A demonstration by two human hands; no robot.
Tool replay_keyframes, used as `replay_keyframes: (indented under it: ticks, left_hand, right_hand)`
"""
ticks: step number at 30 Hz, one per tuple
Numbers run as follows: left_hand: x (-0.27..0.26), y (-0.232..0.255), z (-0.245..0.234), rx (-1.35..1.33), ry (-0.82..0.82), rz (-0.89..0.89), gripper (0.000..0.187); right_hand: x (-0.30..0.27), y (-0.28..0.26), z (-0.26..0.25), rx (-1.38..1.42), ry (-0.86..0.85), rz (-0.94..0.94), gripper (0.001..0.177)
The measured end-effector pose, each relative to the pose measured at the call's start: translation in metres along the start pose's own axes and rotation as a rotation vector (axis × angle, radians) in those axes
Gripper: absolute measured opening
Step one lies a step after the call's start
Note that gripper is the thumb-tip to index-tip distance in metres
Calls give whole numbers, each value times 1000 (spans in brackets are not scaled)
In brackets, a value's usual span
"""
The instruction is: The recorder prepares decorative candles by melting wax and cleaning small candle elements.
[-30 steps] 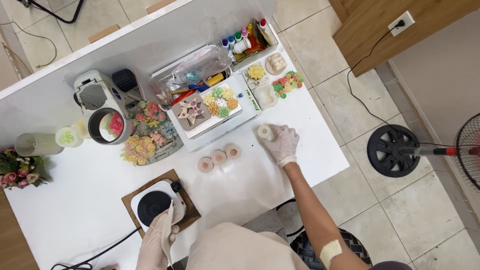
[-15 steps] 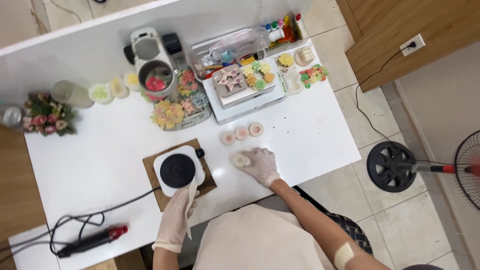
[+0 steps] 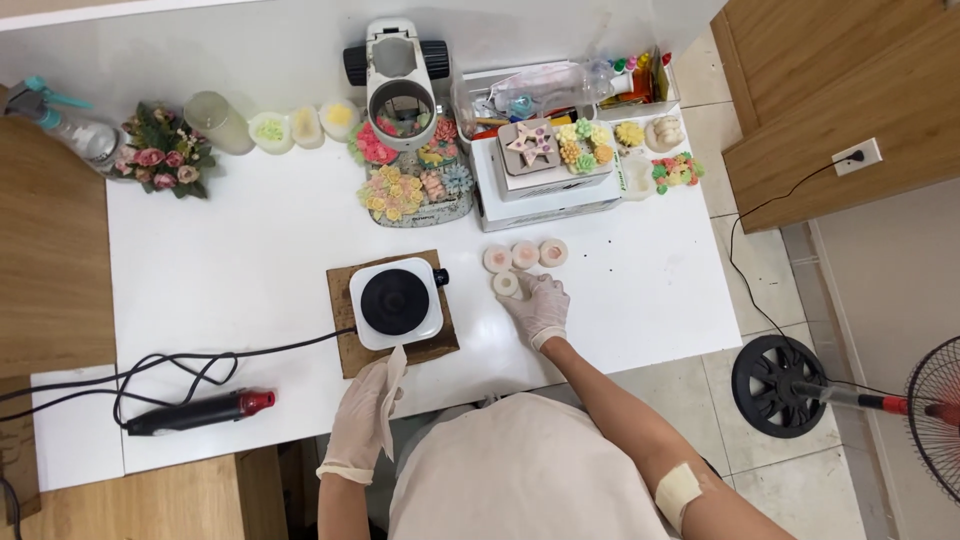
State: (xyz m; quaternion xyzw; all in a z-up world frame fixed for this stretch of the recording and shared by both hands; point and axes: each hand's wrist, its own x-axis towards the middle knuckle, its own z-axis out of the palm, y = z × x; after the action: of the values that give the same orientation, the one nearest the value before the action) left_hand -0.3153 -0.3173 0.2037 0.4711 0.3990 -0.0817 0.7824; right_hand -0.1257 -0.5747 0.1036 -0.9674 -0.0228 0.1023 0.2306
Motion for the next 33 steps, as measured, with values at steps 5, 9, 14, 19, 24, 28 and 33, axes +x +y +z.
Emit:
replay_keyframes:
  ticks: [5,9,14,19,24,28,33]
  left_hand:
    - [-15,16,5,173,-26,77,33]
    - [-10,18,3,168,21,17,35]
    - [-11,39,28,236,-20,99,38]
    - [-12,46,48,307,-85,56,39]
    - [-8,32,52,409,-123,19,40]
    - [-7,18,39,249,-94,-26,40]
    - [-18,7,26,258,-20,-49,44]
  right_hand:
    - [-1,-7,-12,-41,1,12,61]
    - [-10,-6,-34,-29,-54,-80,72]
    - [-27,46,-26,23,-35,-159,71]
    - [-37,51,-39,41,-130,-9,57]
    - [-29,12,-68,166,-164,211,49]
    - [-14,6,-48,310,-92,322,52]
    - [-7,2,-26,331,-30,353,49]
